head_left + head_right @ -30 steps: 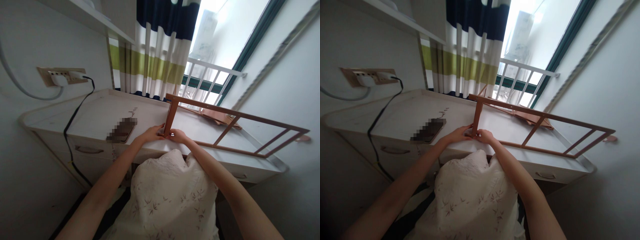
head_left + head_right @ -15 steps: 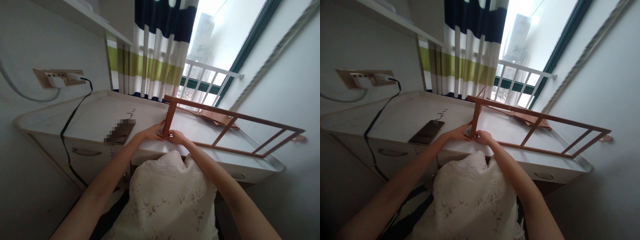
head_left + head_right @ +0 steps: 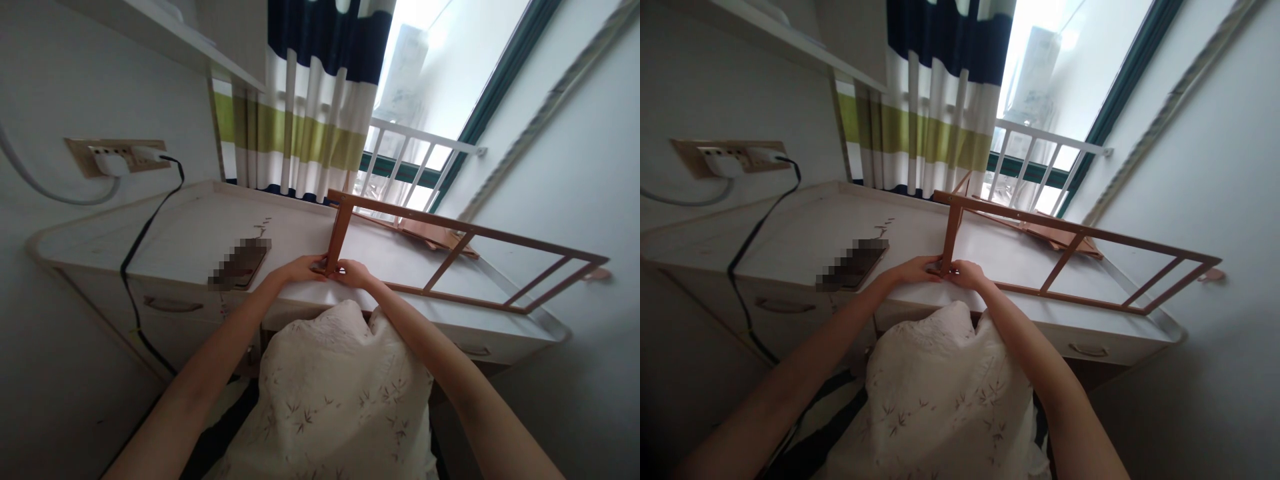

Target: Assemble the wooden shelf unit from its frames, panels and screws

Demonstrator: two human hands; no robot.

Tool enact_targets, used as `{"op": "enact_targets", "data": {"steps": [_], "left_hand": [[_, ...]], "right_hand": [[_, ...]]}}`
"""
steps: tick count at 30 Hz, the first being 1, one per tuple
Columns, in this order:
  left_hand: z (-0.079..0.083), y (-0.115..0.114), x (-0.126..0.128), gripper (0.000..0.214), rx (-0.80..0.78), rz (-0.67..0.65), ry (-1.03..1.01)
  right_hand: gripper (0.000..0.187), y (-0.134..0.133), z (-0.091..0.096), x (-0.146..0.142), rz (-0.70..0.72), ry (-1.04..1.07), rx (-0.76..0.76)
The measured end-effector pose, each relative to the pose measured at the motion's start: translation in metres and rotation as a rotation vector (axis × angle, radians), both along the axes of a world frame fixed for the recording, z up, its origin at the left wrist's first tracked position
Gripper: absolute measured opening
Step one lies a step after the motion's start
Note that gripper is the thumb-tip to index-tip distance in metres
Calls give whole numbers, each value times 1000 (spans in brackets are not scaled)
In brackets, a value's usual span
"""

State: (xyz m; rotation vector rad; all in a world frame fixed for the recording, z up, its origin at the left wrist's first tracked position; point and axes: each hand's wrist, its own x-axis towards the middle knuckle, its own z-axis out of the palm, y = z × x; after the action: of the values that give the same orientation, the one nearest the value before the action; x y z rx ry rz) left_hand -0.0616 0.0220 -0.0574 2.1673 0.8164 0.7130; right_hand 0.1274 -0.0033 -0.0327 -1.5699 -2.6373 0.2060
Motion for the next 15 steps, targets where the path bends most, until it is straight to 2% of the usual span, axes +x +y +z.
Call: {"op": "enact_targets", "data": {"steps": [10,15], "left_hand": [[-4,-1,0,58,40,50,-31],[-9,2,0,59,39,54,-44]], "right_hand": [[30,-5,3,-4,-29,-53,35],[30,-10,5,-8,-62,-85,60]]}}
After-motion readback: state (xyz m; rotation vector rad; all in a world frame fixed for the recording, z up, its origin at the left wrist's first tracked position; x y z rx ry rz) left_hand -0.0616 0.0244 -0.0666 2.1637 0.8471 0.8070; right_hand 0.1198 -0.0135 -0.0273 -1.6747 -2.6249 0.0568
